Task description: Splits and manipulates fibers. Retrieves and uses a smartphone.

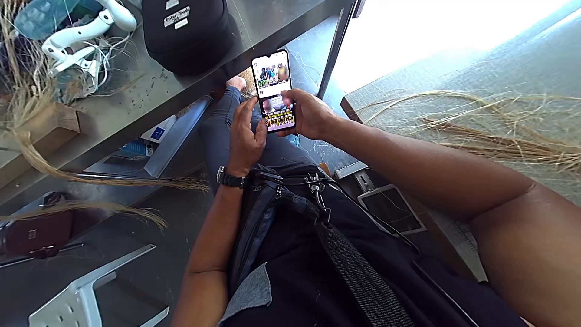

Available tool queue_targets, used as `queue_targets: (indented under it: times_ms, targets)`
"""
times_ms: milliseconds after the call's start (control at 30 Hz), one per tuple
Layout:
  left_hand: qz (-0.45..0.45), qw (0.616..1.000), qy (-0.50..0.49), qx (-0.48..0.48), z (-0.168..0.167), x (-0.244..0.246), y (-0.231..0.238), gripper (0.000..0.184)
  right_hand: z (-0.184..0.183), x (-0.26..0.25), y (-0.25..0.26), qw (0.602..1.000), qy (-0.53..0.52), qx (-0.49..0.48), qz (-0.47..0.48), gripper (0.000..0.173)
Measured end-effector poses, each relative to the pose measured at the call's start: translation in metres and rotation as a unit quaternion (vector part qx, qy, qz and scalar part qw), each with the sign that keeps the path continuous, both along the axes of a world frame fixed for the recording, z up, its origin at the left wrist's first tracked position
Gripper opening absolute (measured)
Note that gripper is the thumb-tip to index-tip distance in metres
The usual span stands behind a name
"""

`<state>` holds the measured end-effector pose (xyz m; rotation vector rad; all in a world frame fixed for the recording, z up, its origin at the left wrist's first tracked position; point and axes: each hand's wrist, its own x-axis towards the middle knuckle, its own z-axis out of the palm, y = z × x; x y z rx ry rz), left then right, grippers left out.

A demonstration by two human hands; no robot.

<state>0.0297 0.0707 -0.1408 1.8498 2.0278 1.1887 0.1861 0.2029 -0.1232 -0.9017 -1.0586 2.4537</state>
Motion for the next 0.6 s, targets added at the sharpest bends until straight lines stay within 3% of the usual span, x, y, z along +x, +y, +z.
queue_targets:
  times_ms: [600]
  targets:
    - [0.004,1.0,0.001,0.009,-0.0002,0.0004,-0.0003,0.052,0.0004,0.0006,-0.0016,1.0,0.006,-0.005,0.0,0.048]
